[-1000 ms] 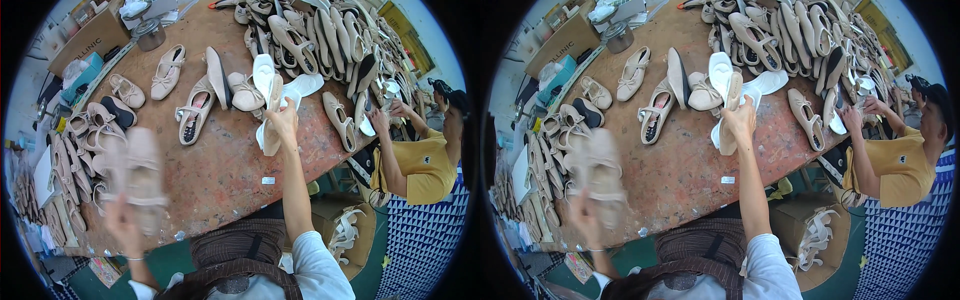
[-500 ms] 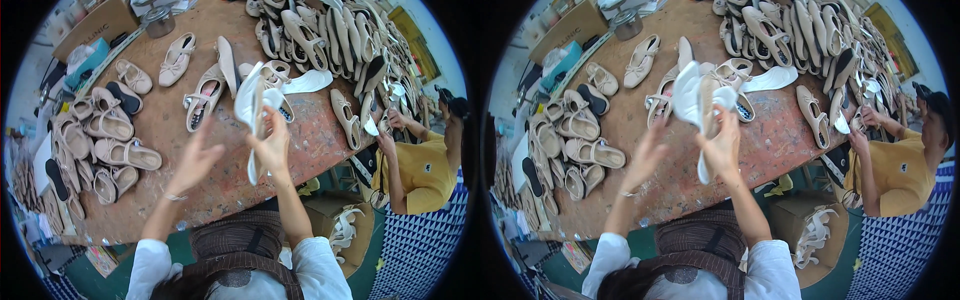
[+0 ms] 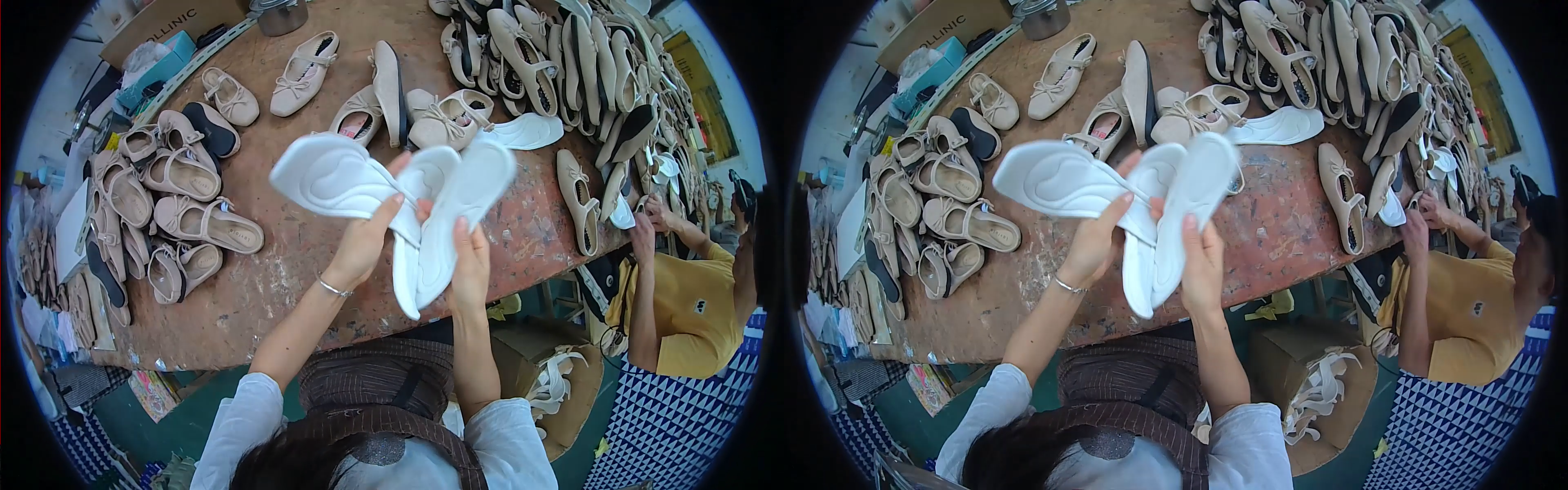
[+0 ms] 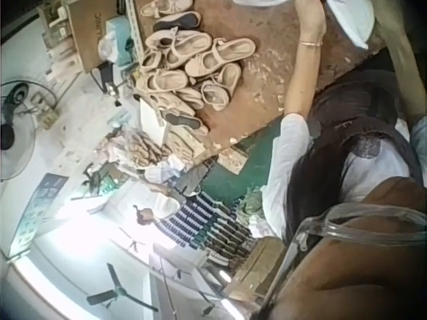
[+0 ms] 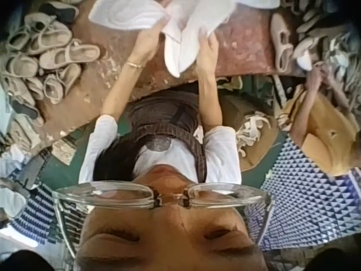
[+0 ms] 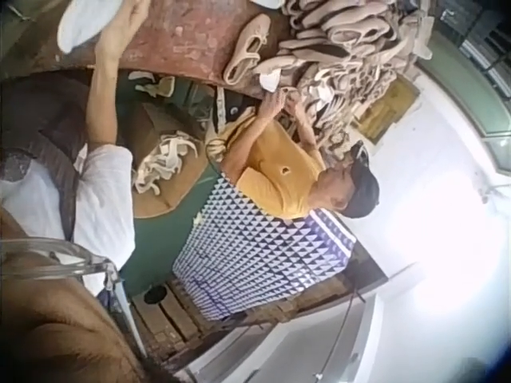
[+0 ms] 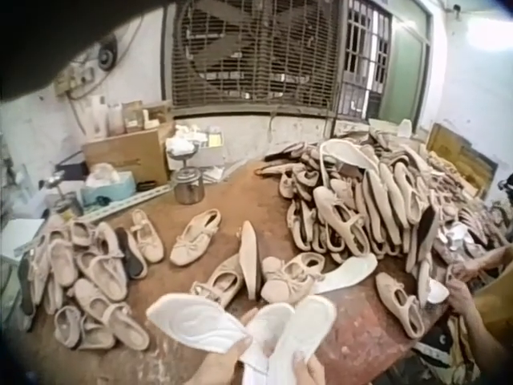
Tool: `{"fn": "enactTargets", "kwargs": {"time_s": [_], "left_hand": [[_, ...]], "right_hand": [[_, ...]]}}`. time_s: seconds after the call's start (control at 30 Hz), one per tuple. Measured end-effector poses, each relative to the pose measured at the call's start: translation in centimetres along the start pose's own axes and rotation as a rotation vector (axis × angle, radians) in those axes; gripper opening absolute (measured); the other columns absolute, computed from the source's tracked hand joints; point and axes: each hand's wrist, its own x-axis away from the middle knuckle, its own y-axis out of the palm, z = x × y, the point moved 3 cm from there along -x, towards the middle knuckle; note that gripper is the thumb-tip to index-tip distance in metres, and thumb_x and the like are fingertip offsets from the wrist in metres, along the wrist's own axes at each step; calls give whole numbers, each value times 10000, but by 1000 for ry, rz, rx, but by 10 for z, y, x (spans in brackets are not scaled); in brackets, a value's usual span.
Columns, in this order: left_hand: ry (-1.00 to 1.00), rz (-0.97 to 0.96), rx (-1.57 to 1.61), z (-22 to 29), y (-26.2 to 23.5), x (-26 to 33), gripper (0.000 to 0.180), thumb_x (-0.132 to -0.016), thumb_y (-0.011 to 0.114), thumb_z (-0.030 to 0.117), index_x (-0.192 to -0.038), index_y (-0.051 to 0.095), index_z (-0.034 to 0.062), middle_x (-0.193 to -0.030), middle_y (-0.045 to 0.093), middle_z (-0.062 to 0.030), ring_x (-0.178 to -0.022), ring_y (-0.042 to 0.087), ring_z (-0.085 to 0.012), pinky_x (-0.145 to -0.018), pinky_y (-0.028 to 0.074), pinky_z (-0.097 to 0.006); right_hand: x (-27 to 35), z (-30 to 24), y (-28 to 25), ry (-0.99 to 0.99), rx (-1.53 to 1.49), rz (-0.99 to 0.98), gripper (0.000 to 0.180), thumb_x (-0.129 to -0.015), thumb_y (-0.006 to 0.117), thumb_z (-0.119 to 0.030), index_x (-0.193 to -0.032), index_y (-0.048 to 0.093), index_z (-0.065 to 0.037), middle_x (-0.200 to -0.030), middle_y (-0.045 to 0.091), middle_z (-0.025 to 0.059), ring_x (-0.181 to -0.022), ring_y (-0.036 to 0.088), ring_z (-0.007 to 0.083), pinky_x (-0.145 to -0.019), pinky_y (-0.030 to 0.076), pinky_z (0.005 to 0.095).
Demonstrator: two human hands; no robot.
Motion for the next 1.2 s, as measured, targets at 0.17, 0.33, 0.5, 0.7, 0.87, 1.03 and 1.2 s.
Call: {"fn": "enactTargets", "kwargs": {"time_s": [0.17, 0.33, 0.5, 0.7, 0.87, 1.03, 1.2], "left_hand": [[126, -39, 5, 10, 0, -56, 557, -1033, 466, 95, -1550, 279, 6, -1493, 434, -97, -1320, 448, -163, -1123, 339, -297], [136, 54, -748, 19, 3, -123, 648, -834, 797, 395, -1234, 570, -61, -1114, 697, -129, -1017, 661, -212, -884, 509, -325], [580, 628, -1276, 22, -57, -65, 308, -823, 731, 198, -1096, 687, 62, -1088, 639, -123, -1000, 623, -314, -831, 501, -397], [307, 641, -1329, -16, -160, -71, 349, -858, 704, 151, -1199, 655, 94, -1149, 580, -144, -975, 629, -375, -841, 507, -448], [363, 499, -1320, 13, -170, -46, 211, -919, 597, 111, -1069, 739, 70, -1004, 674, -116, -922, 658, -331, -812, 516, -402], [101, 213, -1188, 55, -159, 72, 278, -868, 633, 31, -1128, 727, 58, -1005, 659, -100, -864, 663, -260, -771, 509, -325], [154, -119, -1287, 14, -150, 134, 331, -837, 692, 111, -1167, 720, 122, -1037, 655, -82, -849, 662, -273, -754, 543, -356]], "right_hand": [[-10, -29, -76, -234, -226, 231, 542, -1027, 426, -409, -1290, 511, 57, -1247, 610, 184, -1090, 629, 270, -954, 532, 425], [19, -59, -147, -307, -387, 436, 575, -1002, 462, -207, -1517, 310, -1, -1508, 413, 222, -1447, 340, 346, -1208, 263, 488], [54, -41, -184, -230, -322, 525, 640, -915, 415, -137, -1525, 283, 7, -1463, 453, 203, -1411, 395, 333, -1201, 287, 448], [48, -23, -163, -74, -473, 462, 490, -1005, 453, -193, -1430, 385, 41, -1273, 563, 184, -1310, 490, 330, -1124, 399, 441], [34, -25, -89, -101, -279, 67, 693, -1050, 341, -530, -1480, 326, 14, -1318, 537, 184, -1038, 602, 260, -900, 530, 411], [44, -12, -50, -60, 102, 48, 730, -1058, 284, -548, -1418, 426, 71, -1097, 623, 136, -871, 584, 169, -752, 516, 313], [71, 4, -12, -463, 1237, -326, 370, -942, 605, -206, -1271, 667, -51, -1261, 592, 165, -1044, 552, 281, -944, 433, 413]]}}
